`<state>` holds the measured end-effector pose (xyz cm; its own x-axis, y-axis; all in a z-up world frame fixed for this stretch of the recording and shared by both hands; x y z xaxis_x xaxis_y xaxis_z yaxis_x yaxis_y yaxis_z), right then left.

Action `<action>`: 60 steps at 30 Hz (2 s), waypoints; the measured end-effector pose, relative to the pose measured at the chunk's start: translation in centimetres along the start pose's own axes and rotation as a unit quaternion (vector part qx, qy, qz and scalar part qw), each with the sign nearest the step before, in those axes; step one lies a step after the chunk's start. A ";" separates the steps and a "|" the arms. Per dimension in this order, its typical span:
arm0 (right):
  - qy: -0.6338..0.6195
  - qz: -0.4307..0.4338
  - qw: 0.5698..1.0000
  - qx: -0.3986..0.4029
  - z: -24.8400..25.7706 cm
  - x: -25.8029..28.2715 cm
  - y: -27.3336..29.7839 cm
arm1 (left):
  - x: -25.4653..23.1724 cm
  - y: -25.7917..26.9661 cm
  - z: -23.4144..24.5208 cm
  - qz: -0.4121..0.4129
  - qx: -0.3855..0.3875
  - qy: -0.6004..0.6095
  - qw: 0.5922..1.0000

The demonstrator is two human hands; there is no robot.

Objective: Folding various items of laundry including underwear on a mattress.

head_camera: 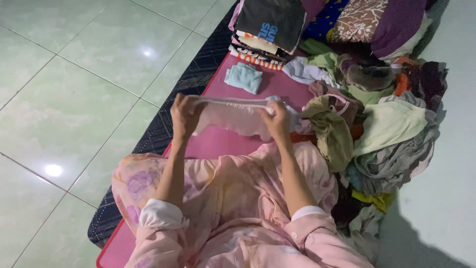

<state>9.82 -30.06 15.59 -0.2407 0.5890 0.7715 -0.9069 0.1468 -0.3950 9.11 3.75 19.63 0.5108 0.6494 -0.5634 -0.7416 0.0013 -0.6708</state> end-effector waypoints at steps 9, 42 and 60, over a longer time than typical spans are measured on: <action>-0.355 -0.172 0.917 -0.065 0.7 -3.7 -4.5 | 4.0 -4.9 -0.5 0.126 -0.031 0.351 0.927; -0.267 -0.181 0.914 0.244 -17.4 -12.3 6.0 | 9.6 18.4 -20.0 0.437 0.078 0.521 0.729; -0.401 -0.436 0.716 0.370 -22.2 -15.4 12.3 | 15.8 22.2 -22.7 0.295 0.191 0.403 0.845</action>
<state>10.06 -19.66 -12.27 0.6763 -0.1600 0.7190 -0.6969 -0.4553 0.5541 10.58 -3.23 -15.10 0.0201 -0.1057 -0.9942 -0.9783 0.2031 -0.0413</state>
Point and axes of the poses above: each hand's wrist, its own y-axis away from the middle knuckle, its own z-axis out of the back of the hand, x = y × z, the point moved 10 cm from there along -y, towards the middle knuckle, and after that the axes turned 6 degrees about -z, right-handed, at the moved point
